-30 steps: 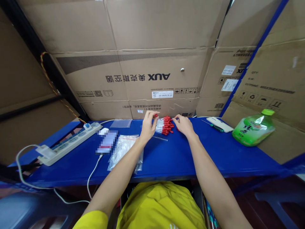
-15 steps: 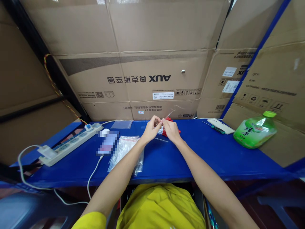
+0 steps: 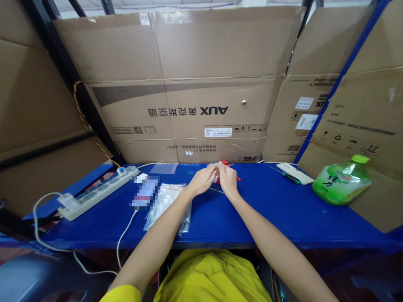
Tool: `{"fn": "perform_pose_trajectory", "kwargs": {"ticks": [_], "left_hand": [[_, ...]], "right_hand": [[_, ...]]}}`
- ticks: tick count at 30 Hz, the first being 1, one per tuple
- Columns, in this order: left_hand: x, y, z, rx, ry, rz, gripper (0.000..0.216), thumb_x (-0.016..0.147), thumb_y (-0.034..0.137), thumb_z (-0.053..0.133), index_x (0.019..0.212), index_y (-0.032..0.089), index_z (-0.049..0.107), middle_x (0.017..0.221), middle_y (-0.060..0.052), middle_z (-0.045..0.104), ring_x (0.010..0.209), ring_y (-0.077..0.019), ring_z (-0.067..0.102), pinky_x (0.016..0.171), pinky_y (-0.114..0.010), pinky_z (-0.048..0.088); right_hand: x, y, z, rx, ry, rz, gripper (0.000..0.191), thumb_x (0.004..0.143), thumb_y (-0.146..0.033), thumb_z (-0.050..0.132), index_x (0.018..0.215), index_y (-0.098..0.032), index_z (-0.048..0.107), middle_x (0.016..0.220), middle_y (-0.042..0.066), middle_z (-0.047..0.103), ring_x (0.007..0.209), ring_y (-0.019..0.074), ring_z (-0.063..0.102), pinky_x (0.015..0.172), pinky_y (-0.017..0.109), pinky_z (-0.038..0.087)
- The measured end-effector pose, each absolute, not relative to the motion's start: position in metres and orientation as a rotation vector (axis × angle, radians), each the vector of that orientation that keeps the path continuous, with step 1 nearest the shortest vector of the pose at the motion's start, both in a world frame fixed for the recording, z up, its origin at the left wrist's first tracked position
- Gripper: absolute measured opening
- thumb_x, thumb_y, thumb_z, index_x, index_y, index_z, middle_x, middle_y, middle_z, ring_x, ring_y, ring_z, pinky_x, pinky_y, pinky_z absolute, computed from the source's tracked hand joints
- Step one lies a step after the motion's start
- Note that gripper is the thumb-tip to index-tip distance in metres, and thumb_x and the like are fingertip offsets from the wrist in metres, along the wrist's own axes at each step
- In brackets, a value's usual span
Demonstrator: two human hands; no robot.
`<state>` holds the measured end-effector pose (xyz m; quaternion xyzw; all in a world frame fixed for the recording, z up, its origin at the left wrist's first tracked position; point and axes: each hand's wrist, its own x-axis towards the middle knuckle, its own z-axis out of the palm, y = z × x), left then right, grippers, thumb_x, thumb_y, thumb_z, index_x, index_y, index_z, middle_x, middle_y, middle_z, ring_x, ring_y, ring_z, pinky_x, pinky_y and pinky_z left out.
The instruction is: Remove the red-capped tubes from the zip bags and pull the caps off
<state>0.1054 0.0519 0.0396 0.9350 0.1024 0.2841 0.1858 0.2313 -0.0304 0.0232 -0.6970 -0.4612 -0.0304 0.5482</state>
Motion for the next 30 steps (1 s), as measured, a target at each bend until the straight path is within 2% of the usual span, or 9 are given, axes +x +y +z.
{"fn": "perform_pose_trajectory", "kwargs": {"ticks": [3, 8, 14, 18, 21, 23, 26, 30], "left_hand": [[0.109, 0.054, 0.035, 2.605, 0.214, 0.756, 0.033, 0.102, 0.025, 0.034, 0.120, 0.018, 0.061, 0.123, -0.011, 0.071, 0.110, -0.0240, 0.067, 0.099, -0.037, 0.051], [0.116, 0.056, 0.030, 2.396, 0.147, 0.803, 0.044, 0.096, 0.019, 0.037, 0.131, 0.017, 0.064, 0.136, -0.011, 0.068, 0.122, -0.0249, 0.064, 0.112, -0.040, 0.046], [0.122, 0.055, 0.029, 2.216, 0.090, 0.783, 0.044, 0.091, 0.016, 0.038, 0.123, 0.016, 0.069, 0.129, -0.010, 0.071, 0.124, -0.0251, 0.062, 0.116, -0.043, 0.042], [0.123, 0.053, 0.031, 2.173, 0.160, 0.772, 0.034, 0.089, 0.015, 0.039, 0.104, 0.016, 0.068, 0.107, -0.008, 0.074, 0.105, -0.0225, 0.066, 0.106, -0.040, 0.049], [0.122, 0.049, 0.032, 2.169, 0.246, 0.767, 0.024, 0.090, 0.019, 0.040, 0.087, 0.017, 0.063, 0.089, -0.004, 0.070, 0.085, -0.0191, 0.062, 0.091, -0.035, 0.052], [0.122, 0.047, 0.032, 2.179, 0.288, 0.750, 0.023, 0.092, 0.021, 0.039, 0.082, 0.017, 0.060, 0.081, -0.003, 0.067, 0.079, -0.0180, 0.060, 0.085, -0.033, 0.052], [0.122, 0.047, 0.031, 2.227, 0.301, 0.705, 0.026, 0.093, 0.022, 0.038, 0.089, 0.017, 0.063, 0.087, -0.004, 0.070, 0.083, -0.0199, 0.063, 0.087, -0.035, 0.051], [0.122, 0.049, 0.026, 2.316, 0.277, 0.705, 0.034, 0.096, 0.025, 0.039, 0.116, 0.019, 0.065, 0.114, -0.008, 0.074, 0.104, -0.0250, 0.068, 0.099, -0.039, 0.050]], "right_hand": [[0.232, -0.035, 0.025, -1.748, -1.175, -0.199, 0.064, 0.106, -0.054, 0.027, 0.074, -0.020, 0.071, 0.071, 0.011, 0.074, 0.070, 0.0236, 0.068, 0.067, 0.029, 0.039], [0.231, -0.034, 0.021, -1.804, -1.238, -0.247, 0.064, 0.108, -0.046, 0.026, 0.074, -0.019, 0.073, 0.078, 0.013, 0.077, 0.076, 0.0229, 0.071, 0.072, 0.028, 0.040], [0.232, -0.032, 0.019, -1.727, -1.246, -0.229, 0.062, 0.107, -0.048, 0.027, 0.074, -0.020, 0.071, 0.081, 0.014, 0.077, 0.078, 0.0238, 0.071, 0.072, 0.029, 0.042], [0.234, -0.029, 0.019, -1.650, -1.168, -0.130, 0.060, 0.105, -0.050, 0.029, 0.065, -0.021, 0.064, 0.069, 0.011, 0.073, 0.069, 0.0233, 0.066, 0.068, 0.030, 0.042], [0.237, -0.026, 0.019, -1.620, -1.090, -0.048, 0.060, 0.103, -0.052, 0.029, 0.055, -0.023, 0.052, 0.058, 0.007, 0.065, 0.059, 0.0207, 0.059, 0.062, 0.030, 0.039], [0.239, -0.026, 0.018, -1.621, -1.082, -0.038, 0.060, 0.102, -0.053, 0.029, 0.054, -0.023, 0.048, 0.056, 0.005, 0.062, 0.056, 0.0195, 0.055, 0.060, 0.030, 0.037], [0.242, -0.028, 0.018, -1.652, -1.151, -0.097, 0.061, 0.103, -0.053, 0.030, 0.056, -0.023, 0.053, 0.058, 0.005, 0.064, 0.059, 0.0193, 0.057, 0.063, 0.030, 0.037], [0.243, -0.032, 0.020, -1.712, -1.205, -0.175, 0.065, 0.105, -0.054, 0.029, 0.058, -0.022, 0.059, 0.063, 0.007, 0.069, 0.065, 0.0201, 0.063, 0.067, 0.029, 0.038]]}}
